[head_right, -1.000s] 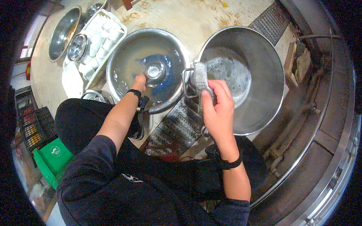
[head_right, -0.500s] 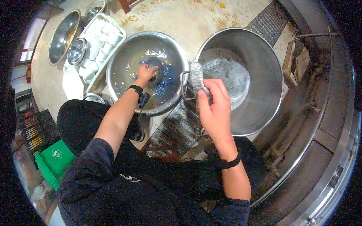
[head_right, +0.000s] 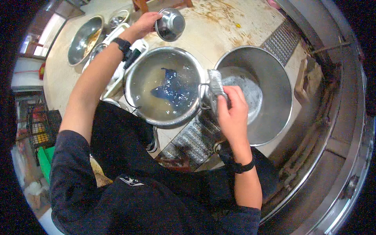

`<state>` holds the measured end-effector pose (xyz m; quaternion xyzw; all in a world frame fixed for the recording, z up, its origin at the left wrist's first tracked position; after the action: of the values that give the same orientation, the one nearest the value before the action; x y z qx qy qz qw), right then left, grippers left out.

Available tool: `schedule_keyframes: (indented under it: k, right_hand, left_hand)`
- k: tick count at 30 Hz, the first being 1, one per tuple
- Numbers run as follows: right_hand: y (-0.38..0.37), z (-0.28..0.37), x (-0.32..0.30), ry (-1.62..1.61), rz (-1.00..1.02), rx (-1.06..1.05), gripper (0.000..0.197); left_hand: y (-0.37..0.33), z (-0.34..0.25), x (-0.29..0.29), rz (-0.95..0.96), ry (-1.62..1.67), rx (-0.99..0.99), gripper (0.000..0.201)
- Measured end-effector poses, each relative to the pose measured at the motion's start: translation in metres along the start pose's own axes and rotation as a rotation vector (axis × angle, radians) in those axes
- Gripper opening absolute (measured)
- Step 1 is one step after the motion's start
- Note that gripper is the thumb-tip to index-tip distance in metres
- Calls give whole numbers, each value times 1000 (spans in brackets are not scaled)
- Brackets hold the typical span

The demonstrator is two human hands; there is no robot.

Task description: The person washes metal bowls by hand using a scrubber and soapy water from a large metal pot, then places them into a larger basin for rinsing.

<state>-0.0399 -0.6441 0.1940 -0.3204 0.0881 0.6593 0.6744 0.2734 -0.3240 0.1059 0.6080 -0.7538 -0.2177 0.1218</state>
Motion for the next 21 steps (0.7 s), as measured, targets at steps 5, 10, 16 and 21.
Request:
schedule_keyframes:
  k: [5,10,16,21]
  right_hand:
    - [8,-18,1,79,7,-79,18]
    - [12,-13,10,151,112,-66,17]
    - [11,-21,31,178,200,-91,19]
    - [11,-24,69,583,442,-110,48]
  left_hand:
    - [41,-40,-122,-143,-885,220,23]
    - [114,22,-226,-684,-1499,234,19]
    - [135,129,-270,-914,-1510,55,25]
    - [125,183,-267,-1028,-1358,44,19]
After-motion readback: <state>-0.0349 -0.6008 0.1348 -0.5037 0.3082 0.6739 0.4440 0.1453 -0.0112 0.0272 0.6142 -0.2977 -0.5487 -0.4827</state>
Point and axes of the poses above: each hand's wrist, its own y-axis away from the middle knuckle, its own x-axis out of the palm, z = x × y, the point moved 3 cm from there along -y, towards the middle knuckle, and after that the axes turned 14 degrees about -x, right-handed, at the moved point
